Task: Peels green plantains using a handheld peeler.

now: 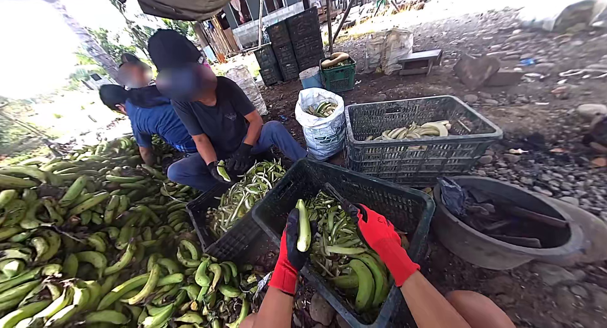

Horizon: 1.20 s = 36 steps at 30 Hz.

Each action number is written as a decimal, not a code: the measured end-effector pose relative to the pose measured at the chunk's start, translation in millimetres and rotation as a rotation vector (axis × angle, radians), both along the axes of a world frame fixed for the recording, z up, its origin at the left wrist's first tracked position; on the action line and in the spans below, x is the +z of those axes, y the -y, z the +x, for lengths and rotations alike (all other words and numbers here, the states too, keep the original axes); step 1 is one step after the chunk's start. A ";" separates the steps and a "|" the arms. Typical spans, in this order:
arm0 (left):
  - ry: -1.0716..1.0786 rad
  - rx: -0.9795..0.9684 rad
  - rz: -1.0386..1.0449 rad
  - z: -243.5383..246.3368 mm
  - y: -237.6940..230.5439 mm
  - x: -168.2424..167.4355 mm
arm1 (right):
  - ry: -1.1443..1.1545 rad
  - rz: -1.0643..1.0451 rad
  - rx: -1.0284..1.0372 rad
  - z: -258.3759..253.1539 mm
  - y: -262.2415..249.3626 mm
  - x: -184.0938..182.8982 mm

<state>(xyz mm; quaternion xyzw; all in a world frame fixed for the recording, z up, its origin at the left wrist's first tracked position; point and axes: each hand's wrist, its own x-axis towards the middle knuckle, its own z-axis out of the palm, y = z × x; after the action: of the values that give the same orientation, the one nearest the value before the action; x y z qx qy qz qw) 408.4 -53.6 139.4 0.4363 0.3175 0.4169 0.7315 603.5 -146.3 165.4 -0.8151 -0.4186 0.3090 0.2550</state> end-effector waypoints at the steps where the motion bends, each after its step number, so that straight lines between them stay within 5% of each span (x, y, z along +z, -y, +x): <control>1: -0.043 0.116 0.064 1.7 -2.8 -2.4 | 0.005 -0.016 0.071 -13.3 1.0 -1.7; 6: -0.304 0.610 0.365 6.5 -16.0 -3.7 | 0.056 -0.074 0.306 -64.7 18.0 -13.5; 9: -0.294 0.693 0.505 3.6 -23.7 -6.0 | 0.129 -0.085 0.290 -71.6 27.0 -11.5; 12: -0.220 0.532 0.455 7.4 -15.7 -0.4 | 0.186 -0.072 0.279 -59.0 22.5 -10.0; 20: -0.041 -0.304 0.147 1.3 -3.7 -13.0 | 0.272 0.050 0.129 -7.3 -7.7 -14.0; 28: -0.049 -0.413 0.068 -11.8 -14.8 -8.7 | 0.137 -0.050 0.024 6.3 -20.7 -16.8; 31: 0.017 -0.184 0.087 -16.6 -18.9 -9.0 | 0.140 -0.092 -0.068 10.9 -15.9 -6.5; 36: -0.188 0.513 0.264 4.5 -20.8 -10.7 | 0.183 -0.091 0.062 -35.8 -7.5 5.0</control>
<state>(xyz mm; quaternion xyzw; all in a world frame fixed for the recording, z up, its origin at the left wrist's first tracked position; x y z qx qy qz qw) 412.9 -32.8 128.7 0.4698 0.4268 0.5834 0.5067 567.7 -138.8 170.4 -0.8374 -0.4504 0.2596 0.1686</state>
